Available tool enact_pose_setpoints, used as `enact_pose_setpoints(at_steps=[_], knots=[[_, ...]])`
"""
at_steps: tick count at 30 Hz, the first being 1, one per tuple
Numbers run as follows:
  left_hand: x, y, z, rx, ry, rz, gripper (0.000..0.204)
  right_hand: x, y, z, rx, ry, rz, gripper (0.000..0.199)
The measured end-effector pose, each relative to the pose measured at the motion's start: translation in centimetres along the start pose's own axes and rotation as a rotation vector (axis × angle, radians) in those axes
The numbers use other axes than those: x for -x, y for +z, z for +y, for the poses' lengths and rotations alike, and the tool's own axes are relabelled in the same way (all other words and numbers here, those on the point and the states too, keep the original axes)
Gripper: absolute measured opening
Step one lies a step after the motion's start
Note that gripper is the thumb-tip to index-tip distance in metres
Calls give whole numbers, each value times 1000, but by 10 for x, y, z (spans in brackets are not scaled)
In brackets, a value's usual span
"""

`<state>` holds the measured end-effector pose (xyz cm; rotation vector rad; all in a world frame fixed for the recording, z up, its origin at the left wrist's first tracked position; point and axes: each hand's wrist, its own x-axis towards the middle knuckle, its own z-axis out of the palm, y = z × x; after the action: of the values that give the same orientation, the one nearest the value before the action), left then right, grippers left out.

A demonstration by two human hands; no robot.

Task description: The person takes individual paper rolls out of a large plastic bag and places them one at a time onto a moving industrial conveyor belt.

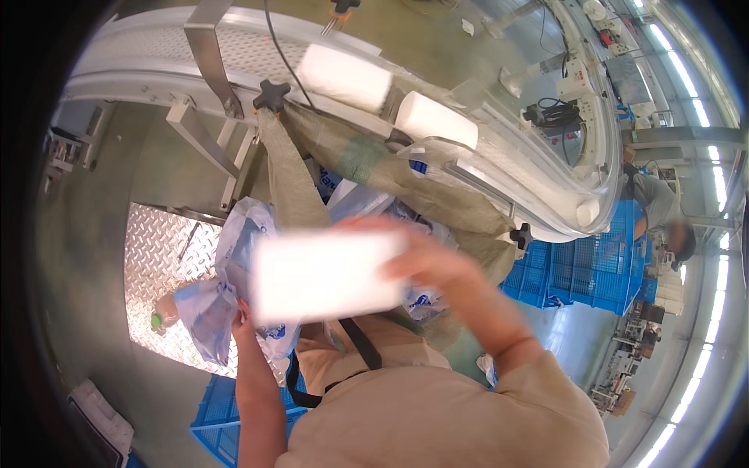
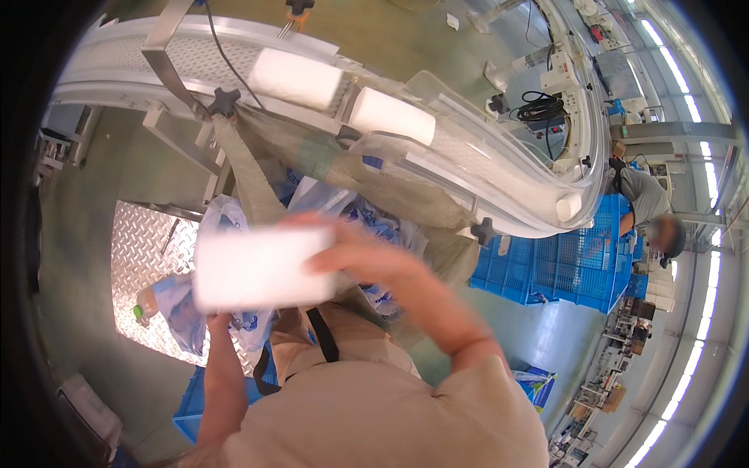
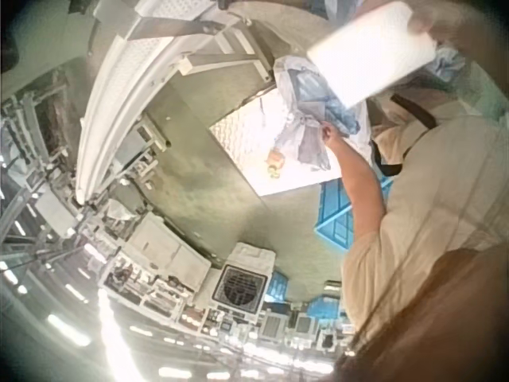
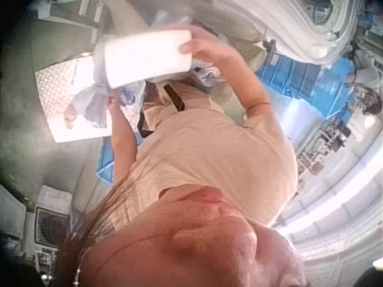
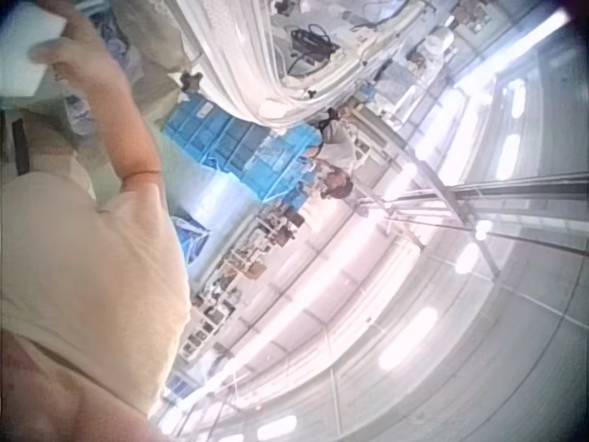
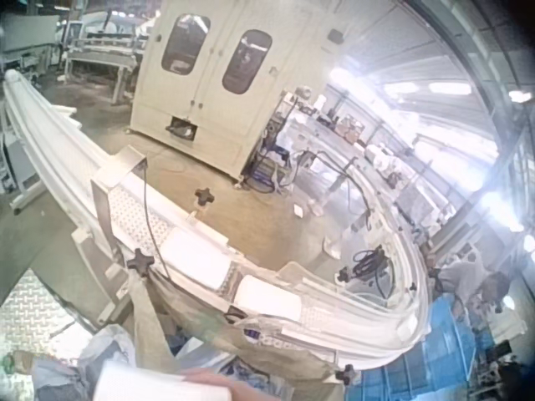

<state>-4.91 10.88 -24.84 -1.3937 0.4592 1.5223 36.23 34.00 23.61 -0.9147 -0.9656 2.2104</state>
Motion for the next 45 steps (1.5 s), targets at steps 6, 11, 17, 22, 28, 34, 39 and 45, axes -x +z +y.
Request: enact_pose_setpoints(at_steps=[6, 11, 17, 22, 28, 34, 39, 45], knots=[[77, 30, -147, -314, -159, 450, 29, 163, -136, -121, 97, -464, 578, 72], [233, 105, -322, -1283, -333, -114, 32, 255, -202, -132, 86, -449, 707, 67], [278, 160, -392, -1514, -235, -378, 33, 314, -231, -134, 132, -250, 776, 65], [277, 160, -419, -1535, -300, -335, 32, 255, -272, -125, 236, -38, 690, 66], [270, 152, -425, -1480, -297, -282, 32, 192, -244, -124, 223, -59, 455, 64], [260, 144, -374, -1423, -136, -257, 32, 211, -253, -120, 110, -201, 532, 61], [256, 98, -286, -1461, 801, 35, 22, 218, -295, -128, 556, 344, 894, 42], [269, 45, -151, -1366, 1967, 910, 27, 130, -167, -102, 1374, -365, 1138, 39]])
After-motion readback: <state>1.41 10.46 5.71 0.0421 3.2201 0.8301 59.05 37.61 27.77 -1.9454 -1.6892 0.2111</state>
